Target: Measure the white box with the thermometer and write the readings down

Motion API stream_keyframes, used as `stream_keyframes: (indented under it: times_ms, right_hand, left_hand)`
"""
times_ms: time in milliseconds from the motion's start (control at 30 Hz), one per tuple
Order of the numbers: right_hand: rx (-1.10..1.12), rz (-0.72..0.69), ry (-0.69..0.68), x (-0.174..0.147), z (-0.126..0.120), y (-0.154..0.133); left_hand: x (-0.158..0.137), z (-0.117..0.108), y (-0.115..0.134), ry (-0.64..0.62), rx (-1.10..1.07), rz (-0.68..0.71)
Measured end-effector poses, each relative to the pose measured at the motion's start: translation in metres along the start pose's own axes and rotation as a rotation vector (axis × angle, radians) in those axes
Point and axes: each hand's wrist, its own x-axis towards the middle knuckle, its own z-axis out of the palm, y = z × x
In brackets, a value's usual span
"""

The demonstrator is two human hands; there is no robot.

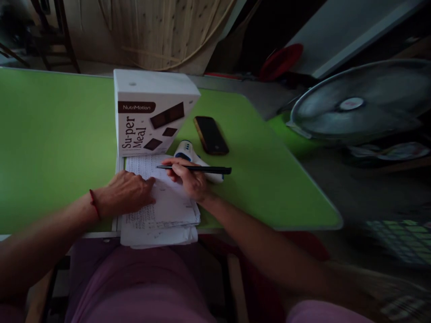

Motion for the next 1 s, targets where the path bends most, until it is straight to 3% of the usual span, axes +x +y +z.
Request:
stream_keyframes:
  times_ms: [133, 267, 500, 700, 900, 1000]
  right_hand:
    - [-0.101, -0.003, 0.065, 0.001, 0.004, 0.006]
    - [-0.197, -0.052, 0.107, 0.0, 0.007, 0.009]
    - [-0.238, -0.097, 0.062, 0.001, 0.005, 0.012]
    - [-0.268, -0.098, 0.05, 0.001, 0.004, 0.011]
    - [-0.283, -0.092, 0.033, 0.002, 0.003, 0.011]
    - [-0.291, -0.079, 0.028, 0.002, 0.002, 0.011]
  left_hand:
    - [0.0, -0.001, 0.0, -0.032, -0.007, -0.013]
    - [0.0, 0.002, -0.001, 0.037, -0.046, -0.006]
    - [0.001, 0.0, 0.0, -0.033, -0.012, -0.019]
    - [0.001, 0.003, -0.001, -0.029, -0.042, -0.012]
    - [0.001, 0.006, -0.003, 0.065, -0.12, -0.018]
    - [0.0, 0.003, -0.001, 0.031, -0.114, -0.034]
